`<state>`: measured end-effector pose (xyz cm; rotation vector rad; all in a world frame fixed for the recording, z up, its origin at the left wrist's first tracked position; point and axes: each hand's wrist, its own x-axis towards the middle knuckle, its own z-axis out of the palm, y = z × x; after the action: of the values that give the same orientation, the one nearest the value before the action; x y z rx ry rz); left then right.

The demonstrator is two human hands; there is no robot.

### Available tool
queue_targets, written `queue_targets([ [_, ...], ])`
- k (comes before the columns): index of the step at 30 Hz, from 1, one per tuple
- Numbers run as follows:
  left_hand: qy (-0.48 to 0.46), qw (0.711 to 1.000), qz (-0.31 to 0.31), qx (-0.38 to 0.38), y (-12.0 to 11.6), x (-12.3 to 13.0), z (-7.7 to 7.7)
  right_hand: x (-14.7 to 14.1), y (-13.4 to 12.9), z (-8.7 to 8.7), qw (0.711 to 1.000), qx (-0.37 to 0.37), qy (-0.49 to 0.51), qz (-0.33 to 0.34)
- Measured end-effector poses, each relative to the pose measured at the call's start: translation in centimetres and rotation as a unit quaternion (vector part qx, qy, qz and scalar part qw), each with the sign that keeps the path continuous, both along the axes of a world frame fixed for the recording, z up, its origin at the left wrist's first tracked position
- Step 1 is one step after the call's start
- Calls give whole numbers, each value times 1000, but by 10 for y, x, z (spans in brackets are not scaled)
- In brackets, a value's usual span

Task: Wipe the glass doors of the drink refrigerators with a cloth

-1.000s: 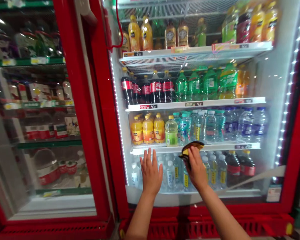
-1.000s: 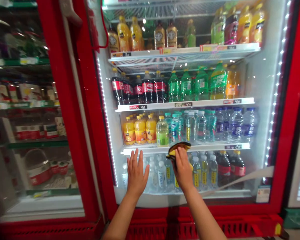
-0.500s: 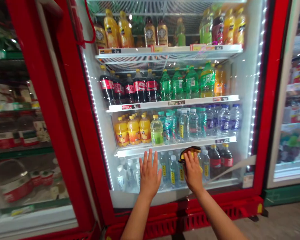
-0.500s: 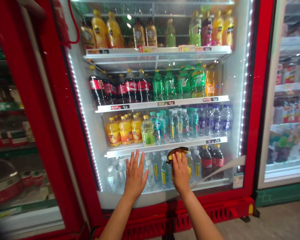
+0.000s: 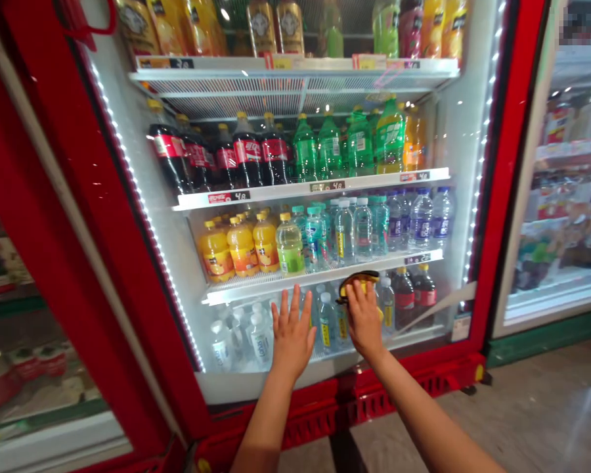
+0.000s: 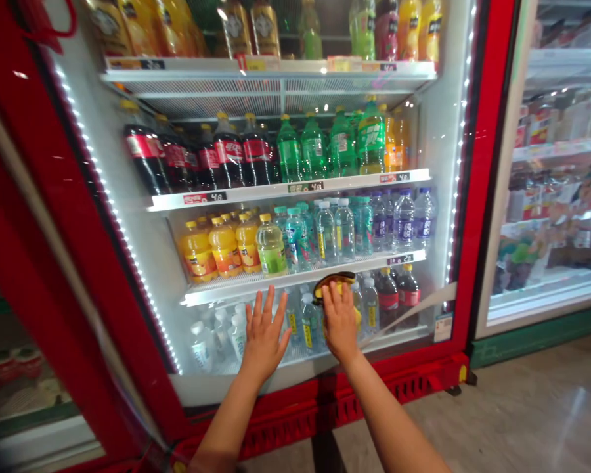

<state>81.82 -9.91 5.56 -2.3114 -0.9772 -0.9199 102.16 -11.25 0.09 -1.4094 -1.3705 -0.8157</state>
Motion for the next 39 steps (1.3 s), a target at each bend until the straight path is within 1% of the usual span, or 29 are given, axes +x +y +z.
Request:
queue_targets([
  [1, 0, 1000, -4, -3, 0, 3, 0, -3, 0, 3, 999, -19, -41, 16],
  [3, 1, 1000, -14, -8, 0, 8, 0, 0, 2, 20, 995, -46, -87, 35],
  [5, -3, 1000, -23, -10, 0, 11, 0, 18, 4, 40, 997, -45, -56, 33],
  [6, -4, 1000, -26, -11, 1, 13, 0, 30, 5, 46, 999, -26, -14, 28],
  [7, -5, 1000, -28, -11, 1, 14, 0, 42, 5, 47, 999, 4, 38, 22],
  [8, -6, 1000, -29, -10, 2, 14, 0, 53, 5, 43, 995, 41, 95, 15],
  [10, -7, 1000, -26, -3, 4, 16, -3, 66, 5, 25, 974, 114, 197, -6],
  [12, -9, 1000, -21, 5, 5, 19, -6, 63, 5, 6, 959, 146, 243, -22],
  [13, -8, 1000, -20, 7, 5, 22, -8, 58, 5, 1, 962, 140, 235, -20],
  [14, -5, 1000, -20, 9, 5, 24, -9, 52, 4, -1, 971, 120, 205, -10],
  [16, 1, 1000, -25, 12, 4, 30, -11, 43, 4, 9, 993, 54, 101, 30],
  [18, 8, 999, -31, 13, 2, 34, -12, 50, 2, 25, 998, -3, 18, 56],
  [19, 14, 999, -34, 12, 1, 36, -12, 60, 1, 31, 999, -13, 11, 52],
  [20, 20, 999, -36, 9, 0, 36, -11, 74, 1, 34, 999, -6, 32, 35],
  [21, 25, 999, -38, 6, -1, 36, -10, 91, 1, 33, 997, 14, 77, 7],
  [22, 30, 999, -37, 3, -2, 35, -9, 108, 1, 28, 989, 48, 137, -26],
  [24, 33, 999, -36, 0, -2, 33, -7, 136, 3, 9, 958, 111, 246, -101],
  [25, 35, 999, -36, -1, -2, 32, -7, 143, 5, -1, 948, 120, 268, -121],
  [26, 35, 999, -36, 0, -2, 31, -7, 144, 6, -9, 944, 123, 277, -134],
  [27, 36, 999, -38, 0, -2, 30, -7, 140, 7, -13, 946, 117, 269, -139],
  [28, 34, 999, -40, 2, -1, 31, -7, 132, 7, -13, 954, 103, 246, -134],
  [29, 31, 999, -43, 4, 1, 32, -8, 121, 6, -9, 965, 83, 214, -125],
  [30, 25, 999, -45, 7, 2, 33, -9, 109, 6, -2, 978, 58, 172, -103],
  [32, 9, 999, -50, 15, 5, 37, -11, 93, 3, 18, 996, 3, 79, -43],
  [34, -2, 998, -55, 19, 8, 41, -13, 95, 0, 32, 999, -36, 16, 0],
  [35, -5, 998, -57, 19, 9, 42, -13, 103, -2, 32, 999, -40, 12, 5],
  [36, -7, 998, -58, 18, 9, 43, -13, 114, -4, 28, 999, -30, 29, -6],
  [37, -8, 998, -60, 16, 10, 42, -14, 128, -5, 19, 997, -6, 64, -32],
  [39, -10, 998, -68, 14, 11, 41, -14, 156, -5, -6, 981, 63, 154, -101],
])
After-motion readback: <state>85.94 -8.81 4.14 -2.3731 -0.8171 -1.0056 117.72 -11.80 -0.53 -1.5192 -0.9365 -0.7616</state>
